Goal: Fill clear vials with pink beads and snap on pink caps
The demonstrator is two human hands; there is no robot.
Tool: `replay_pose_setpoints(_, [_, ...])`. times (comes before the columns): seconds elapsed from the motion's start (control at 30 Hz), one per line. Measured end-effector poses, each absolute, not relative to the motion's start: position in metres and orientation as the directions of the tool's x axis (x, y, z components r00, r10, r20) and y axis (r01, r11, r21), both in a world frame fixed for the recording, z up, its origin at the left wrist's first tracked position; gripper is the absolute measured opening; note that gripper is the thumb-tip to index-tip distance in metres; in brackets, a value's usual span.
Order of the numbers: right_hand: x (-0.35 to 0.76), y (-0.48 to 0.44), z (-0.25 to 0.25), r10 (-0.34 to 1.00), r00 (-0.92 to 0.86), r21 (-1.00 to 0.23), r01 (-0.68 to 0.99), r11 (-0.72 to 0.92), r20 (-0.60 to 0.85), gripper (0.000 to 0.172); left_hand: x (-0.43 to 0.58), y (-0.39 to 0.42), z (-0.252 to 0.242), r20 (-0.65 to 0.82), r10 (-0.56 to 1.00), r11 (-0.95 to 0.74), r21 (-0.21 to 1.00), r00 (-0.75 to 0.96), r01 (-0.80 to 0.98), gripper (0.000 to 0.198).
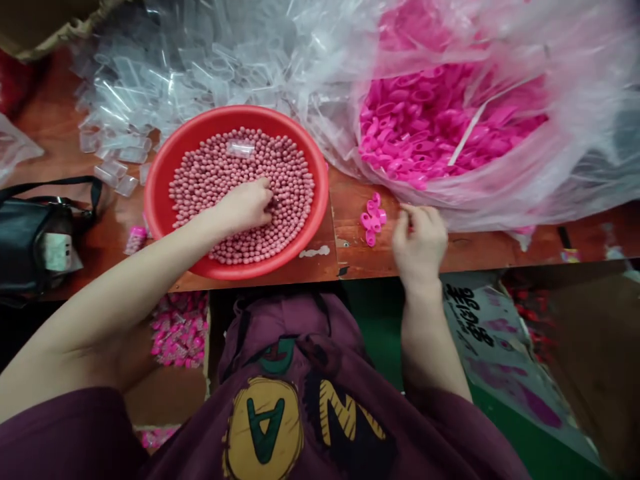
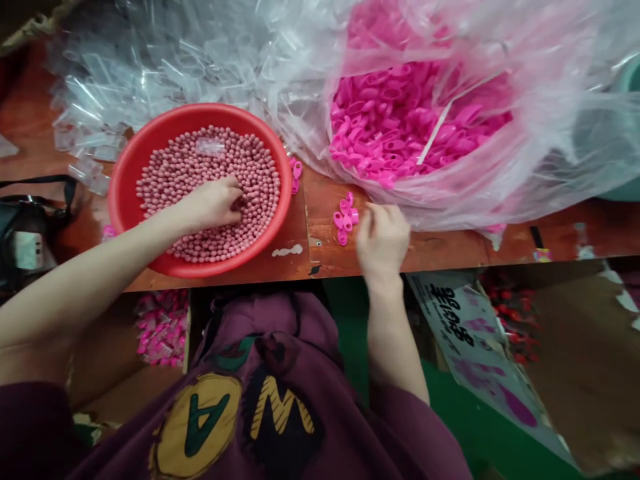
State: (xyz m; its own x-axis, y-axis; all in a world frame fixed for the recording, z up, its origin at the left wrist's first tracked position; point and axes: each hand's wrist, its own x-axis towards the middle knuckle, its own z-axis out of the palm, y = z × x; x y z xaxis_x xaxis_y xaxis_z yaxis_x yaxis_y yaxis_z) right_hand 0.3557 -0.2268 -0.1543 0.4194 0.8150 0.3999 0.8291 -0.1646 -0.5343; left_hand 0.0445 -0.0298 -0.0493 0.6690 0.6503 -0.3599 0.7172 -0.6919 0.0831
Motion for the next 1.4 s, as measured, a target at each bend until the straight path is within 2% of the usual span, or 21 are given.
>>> replay_pose_setpoints(0.07, [0.395,-0.24,-0.177,0.797,0.507,-0.439,0.829,-0.347,0.328,0.03,0.059,-0.031,-0.058,-0.339,0.615,-0.678,0.233,0.712,0.697,0.007])
replay_pose_setpoints(0.17, [0.418,-0.25,-0.199,0.828,0.476,-0.36,0.859,-0.364,0.298,0.029,0.066,-0.034,-0.056,-0.255,0.652,-0.511,0.547,0.714,0.663,0.008])
replay_pose_setpoints(0.27, [0.415,-0.246,-0.203,0.8,0.467,-0.41,0.859,-0.308,0.378,0.02,0.054,-0.04,-0.042,-0.19,0.728,-0.243,0.827,0.658,0.507,0.019])
replay_pose_setpoints(0.37, [0.406,-0.227,-0.184,0.77,0.485,-0.547,0.809,-0.214,0.415,0.015,0.037,-0.05,-0.03,-0.204,0.776,0.022,0.955,0.598,0.296,0.028])
replay_pose_setpoints(0.43, [0.393,-0.21,-0.16,0.755,0.488,-0.661,0.744,-0.097,0.438,0.021,0.029,-0.059,-0.027,-0.256,0.767,0.207,0.967,0.589,0.151,0.03])
replay_pose_setpoints(0.5, [0.368,-0.19,-0.131,0.749,0.462,-0.723,0.69,0.034,0.476,0.024,0.023,-0.069,-0.026,-0.296,0.759,0.359,0.933,0.579,0.006,0.034])
replay_pose_setpoints(0.53, [0.352,-0.179,-0.116,0.804,0.402,-0.753,0.653,0.083,0.437,0.027,0.022,-0.074,-0.026,-0.313,0.76,0.416,0.907,0.569,-0.057,0.035])
replay_pose_setpoints(0.63, [0.293,-0.15,-0.079,0.841,0.332,-0.865,0.423,0.272,0.427,0.026,0.021,-0.089,-0.026,-0.341,0.772,0.506,0.841,0.536,-0.192,0.033])
replay_pose_setpoints(0.73, [0.241,-0.126,-0.059,0.91,0.22,-0.93,0.19,0.314,0.352,0.036,0.019,-0.102,-0.027,-0.352,0.78,0.533,0.807,0.517,-0.255,0.033])
replay_pose_setpoints(0.8, [0.218,-0.116,-0.052,0.929,0.101,-0.924,0.189,0.333,0.355,0.031,0.016,-0.109,-0.029,-0.356,0.792,0.529,0.805,0.496,-0.267,0.031])
replay_pose_setpoints(0.93, [0.2,-0.108,-0.043,0.915,-0.093,-0.867,0.294,0.402,0.392,0.022,0.01,-0.115,-0.033,-0.347,0.816,0.503,0.82,0.462,-0.272,0.025])
replay_pose_setpoints(1.03, [0.201,-0.108,-0.037,0.876,-0.149,-0.806,0.345,0.481,0.459,0.019,0.007,-0.115,-0.035,-0.347,0.811,0.516,0.802,0.471,-0.299,0.035])
replay_pose_setpoints(1.13, [0.206,-0.11,-0.031,0.857,-0.22,-0.749,0.418,0.514,0.466,0.025,0.005,-0.115,-0.034,-0.344,0.807,0.526,0.789,0.48,-0.318,0.04])
replay_pose_setpoints(1.23, [0.211,-0.113,-0.032,0.884,-0.186,-0.77,0.436,0.466,0.43,0.025,0.004,-0.119,-0.032,-0.327,0.821,0.506,0.796,0.469,-0.331,0.029])
replay_pose_setpoints(1.4, [0.208,-0.111,-0.042,0.919,-0.008,-0.866,0.333,0.373,0.393,0.026,0.008,-0.122,-0.031,-0.293,0.864,0.458,0.795,0.409,-0.398,0.022])
